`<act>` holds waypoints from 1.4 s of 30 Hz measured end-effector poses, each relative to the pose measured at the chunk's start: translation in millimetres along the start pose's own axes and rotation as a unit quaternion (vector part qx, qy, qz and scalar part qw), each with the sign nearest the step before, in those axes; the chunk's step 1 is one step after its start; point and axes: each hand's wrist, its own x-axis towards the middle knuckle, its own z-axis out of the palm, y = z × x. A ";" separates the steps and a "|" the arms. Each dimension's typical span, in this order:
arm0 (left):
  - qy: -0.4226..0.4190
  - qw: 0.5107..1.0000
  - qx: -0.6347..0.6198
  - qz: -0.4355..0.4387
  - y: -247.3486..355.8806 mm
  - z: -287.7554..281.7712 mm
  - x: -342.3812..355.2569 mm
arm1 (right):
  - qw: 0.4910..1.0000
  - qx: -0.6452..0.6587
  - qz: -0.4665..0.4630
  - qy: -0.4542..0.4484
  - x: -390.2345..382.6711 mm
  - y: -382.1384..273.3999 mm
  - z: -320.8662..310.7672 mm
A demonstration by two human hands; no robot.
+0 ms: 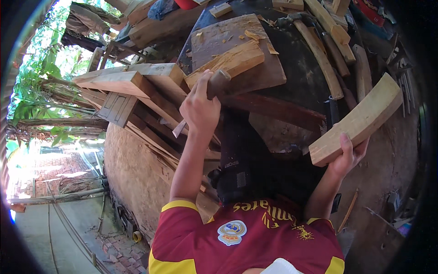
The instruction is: The person uses a chisel and mallet to shape a small wooden block, then brushes away wood shavings from the workbench. The person handles the wooden block and tools directly, performing repeated chiseling and cleaning actions.
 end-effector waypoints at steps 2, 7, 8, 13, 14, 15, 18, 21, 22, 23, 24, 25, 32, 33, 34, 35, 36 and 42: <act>0.002 1.000 -0.004 0.001 -2.0 1.6 1.8 | 1.000 -0.007 0.011 -0.001 -1.8 -0.4 2.3; -0.013 1.000 0.010 0.001 2.8 2.3 9.8 | 1.000 -0.002 0.022 -0.014 -7.0 -5.4 8.1; -0.009 1.000 0.005 0.010 0.9 3.4 10.5 | 0.999 0.010 0.024 -0.019 -8.9 -9.6 11.2; 0.021 0.998 -0.015 0.055 -7.3 6.0 9.5 | 1.000 0.019 0.012 -0.019 -9.5 -5.1 7.8; 0.021 0.998 -0.020 0.059 -7.4 5.8 8.3 | 1.000 0.018 0.013 -0.020 -7.9 -2.7 5.5; 0.020 0.997 -0.026 0.063 -6.7 5.4 6.0 | 1.000 0.016 0.015 -0.021 -6.8 -0.6 4.2; 0.018 0.996 -0.042 0.071 -10.6 6.7 8.3 | 0.999 0.024 0.021 -0.018 -7.3 2.4 3.7; 0.022 0.996 -0.038 0.078 -18.1 9.1 17.3 | 0.999 0.023 0.022 -0.022 -8.8 -3.7 8.3; 0.024 0.996 -0.034 0.080 -19.1 8.6 18.2 | 0.999 0.022 0.021 -0.025 -10.0 -6.8 11.0; 0.016 0.997 -0.028 0.070 -17.9 8.0 18.3 | 0.999 0.020 0.019 -0.028 -10.6 -10.0 13.9; 0.007 0.998 -0.023 0.060 -16.3 7.1 18.7 | 0.999 0.019 0.016 -0.031 -10.8 -11.6 14.9; -0.002 0.999 -0.018 0.050 -14.9 6.4 18.8 | 0.999 0.020 0.020 -0.033 -11.1 -11.1 13.7; -0.028 0.999 0.038 -0.007 -18.2 -0.1 20.3 | 0.998 0.037 0.036 -0.036 -12.3 -11.8 9.0; -0.024 0.999 0.032 0.001 -18.4 -0.6 20.8 | 0.998 0.043 0.036 -0.036 -12.0 -11.1 9.2; -0.019 0.999 0.026 0.009 -19.1 -0.7 21.1 | 0.998 0.044 0.036 -0.036 -11.5 -10.7 9.1; -0.014 1.000 0.021 0.017 -19.4 -1.3 21.6 | 0.998 0.047 0.035 -0.036 -10.4 -10.0 9.1; -0.003 0.999 0.001 0.040 -17.5 -3.4 22.0 | 0.998 0.049 0.034 -0.037 -9.3 -9.3 9.3; -0.109 0.981 -0.110 0.119 50.2 -24.8 30.1 | 0.998 0.031 0.045 -0.035 -9.2 -6.5 12.8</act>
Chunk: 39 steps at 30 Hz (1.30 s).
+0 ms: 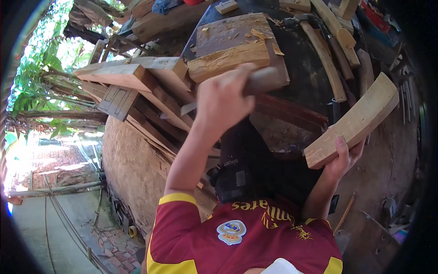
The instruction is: The person uses a chisel and mallet to shape a small wooden block, then brushes away wood shavings from the workbench. The person handles the wooden block and tools directly, performing repeated chiseling and cleaning actions.
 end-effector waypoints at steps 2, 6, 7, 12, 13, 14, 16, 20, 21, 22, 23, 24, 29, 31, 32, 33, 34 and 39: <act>-0.055 0.998 -0.024 0.036 19.4 6.9 21.8 | 1.000 -0.010 0.003 -0.014 0.4 -3.8 2.1; 0.000 0.996 -0.034 0.081 38.2 25.8 62.1 | 1.000 -0.023 -0.009 -0.016 -1.1 -6.4 -0.1; 0.024 0.996 -0.041 0.075 36.7 30.1 70.5 | 1.000 -0.021 -0.017 -0.013 -1.3 -5.5 -0.6; 0.049 0.997 -0.049 0.031 10.9 43.2 93.3 | 1.000 -0.006 -0.015 -0.006 1.4 -2.8 -7.7; 0.045 0.998 -0.047 0.025 8.1 44.0 92.2 | 1.000 0.002 -0.012 -0.008 1.4 -4.2 -7.2; 0.040 0.998 -0.044 0.019 4.2 45.6 89.6 | 1.000 0.011 -0.008 -0.010 1.3 -6.2 -5.7; 0.032 0.999 -0.034 0.011 1.0 46.4 87.3 | 1.000 0.019 -0.004 -0.014 1.2 -6.6 -3.5; 0.047 0.998 -0.033 0.004 5.5 47.4 88.2 | 0.999 0.034 -0.001 -0.023 0.7 -6.4 -1.7; 0.058 0.998 -0.039 0.002 6.6 47.2 89.4 | 0.999 0.042 0.002 -0.026 0.3 -6.9 -1.1; 0.062 0.997 -0.044 0.004 9.0 46.4 90.5 | 0.999 0.043 0.002 -0.027 0.5 -6.7 -0.6; 0.065 0.997 -0.049 0.006 12.1 45.7 91.2 | 0.999 0.043 0.002 -0.028 0.6 -6.1 -0.7; 0.068 0.996 -0.054 0.007 13.4 45.4 91.3 | 0.999 0.043 0.002 -0.028 0.6 -5.9 -0.7; 0.091 0.994 -0.063 -0.015 9.0 45.4 95.2 | 1.000 0.014 0.000 -0.025 -1.5 -8.1 -2.2; 0.113 0.991 -0.069 -0.016 7.5 42.6 96.1 | 1.000 0.012 -0.005 -0.026 -2.2 -9.2 -3.4; 0.122 0.990 -0.067 -0.019 6.3 39.6 96.0 | 1.000 0.015 -0.006 -0.027 -3.1 -9.7 -1.8; 0.131 0.989 -0.065 -0.022 6.0 38.2 95.9 | 0.999 0.018 -0.007 -0.027 -3.8 -10.0 -1.0; 0.126 0.987 -0.092 -0.038 7.3 40.6 95.7 | 1.000 0.017 -0.004 -0.024 -4.1 -9.9 -1.4; 0.130 0.988 -0.079 0.006 23.9 43.8 92.0 | 0.999 0.025 0.005 -0.033 -3.4 -4.1 -0.1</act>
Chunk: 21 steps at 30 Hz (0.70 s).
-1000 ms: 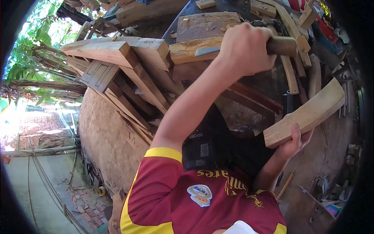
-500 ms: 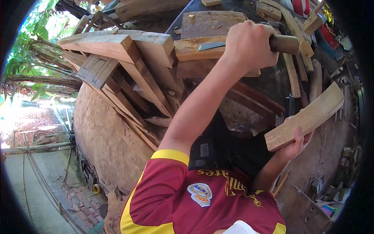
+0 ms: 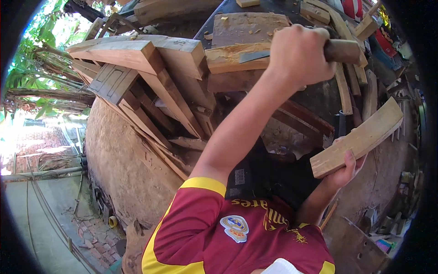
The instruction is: The person uses a chisel and mallet to shape a small wooden block, then brushes away wood shavings from the workbench. The person handles the wooden block and tools directly, performing repeated chiseling and cleaning actions.
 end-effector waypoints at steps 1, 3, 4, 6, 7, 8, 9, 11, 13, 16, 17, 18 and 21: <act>-0.007 1.000 0.001 0.004 1.9 2.4 -0.7 | 1.000 -0.005 0.001 0.001 -0.8 0.0 1.4; -0.029 1.000 0.009 -0.002 3.9 7.7 -0.5 | 1.000 -0.016 0.000 0.004 -0.8 -1.3 3.1; -0.040 0.999 0.013 -0.004 3.8 8.3 -0.7 | 1.000 -0.015 0.000 -0.002 -1.0 -1.2 2.6; -0.045 0.999 0.010 0.010 2.2 10.8 -2.6 | 1.000 -0.013 -0.002 -0.009 -1.0 0.3 -1.3; -0.047 0.999 0.009 0.017 1.5 11.6 -3.7 | 1.000 -0.013 -0.002 -0.010 -0.2 0.5 -2.3; -0.052 0.998 0.012 0.016 1.7 11.7 -4.5 | 1.000 -0.013 -0.003 -0.009 0.2 0.8 -3.7; -0.056 0.998 0.014 0.015 1.7 10.6 -5.7 | 1.000 -0.014 -0.003 -0.008 0.6 1.0 -5.1; -0.056 0.998 0.016 0.015 1.4 9.9 -7.4 | 1.000 -0.013 -0.006 0.003 1.8 0.9 -6.6; -0.048 0.999 0.014 0.014 1.2 11.3 -9.1 | 1.000 -0.013 -0.004 0.013 2.9 -0.9 -6.4; -0.058 0.998 0.026 -0.011 3.7 15.4 -12.3 | 1.000 0.004 0.005 0.015 5.9 -6.4 -6.2; -0.074 0.996 0.036 -0.026 3.3 16.8 -13.3 | 1.000 0.024 0.007 0.011 7.1 -7.0 -6.7; -0.091 0.994 0.045 -0.040 2.4 18.5 -14.5 | 0.999 0.044 0.009 0.007 8.2 -7.9 -7.5; -0.087 0.993 0.063 -0.049 0.5 21.6 -19.0 | 0.992 0.122 0.025 -0.034 16.0 -12.4 -17.2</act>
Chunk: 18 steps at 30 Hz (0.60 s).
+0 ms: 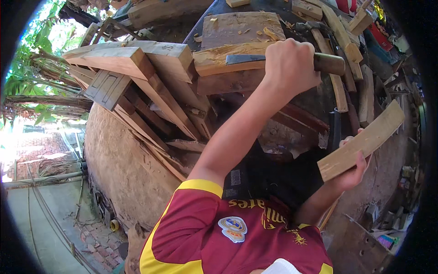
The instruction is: The person uses a chisel and mallet to shape a small wooden block, then brushes away wood shavings from the workbench. The person handles the wooden block and tools directly, performing repeated chiseling and cleaning actions.
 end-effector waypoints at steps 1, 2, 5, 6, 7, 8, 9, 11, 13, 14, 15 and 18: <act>0.010 1.000 0.004 0.002 -0.7 0.1 -0.9 | 1.000 0.000 -0.002 0.006 4.6 -2.8 -2.0; 0.024 1.000 -0.003 -0.006 1.0 -0.8 1.0 | 1.000 -0.003 -0.007 0.017 8.6 -8.9 -3.1; 0.080 0.996 -0.029 -0.024 4.1 -8.7 7.4 | 0.994 -0.048 -0.048 0.087 16.8 -21.6 -0.6; 0.107 0.993 -0.042 -0.026 2.8 -11.1 8.0 | 0.990 -0.073 -0.049 0.113 21.3 -26.0 -2.4; 0.135 0.989 -0.054 -0.028 1.4 -12.8 8.3 | 0.984 -0.098 -0.050 0.138 26.0 -30.5 -3.5; 0.143 0.988 -0.057 -0.029 0.1 -14.0 8.5 | 0.976 -0.111 -0.051 0.179 31.4 -36.1 -3.2; 0.151 0.986 -0.059 -0.031 -1.5 -15.0 8.9 | 0.966 -0.123 -0.052 0.220 37.7 -41.2 -1.9; 0.157 0.985 -0.058 -0.032 -3.6 -16.3 10.4 | 0.940 -0.144 -0.059 0.304 46.8 -43.0 6.5; 0.152 0.986 -0.055 -0.028 -1.8 -16.0 13.2 | 0.907 -0.159 -0.084 0.382 49.4 -32.4 39.8; 0.146 0.987 -0.058 -0.022 -0.4 -15.0 13.8 | 0.889 -0.166 -0.099 0.414 48.6 -24.6 61.0; 0.140 0.988 -0.057 -0.020 0.5 -14.5 12.3 | 0.889 -0.240 -0.195 0.337 43.2 -0.5 59.0; 0.087 0.996 -0.023 -0.027 -7.8 -10.7 6.8 | 0.862 -0.414 -0.284 0.069 45.0 3.3 58.1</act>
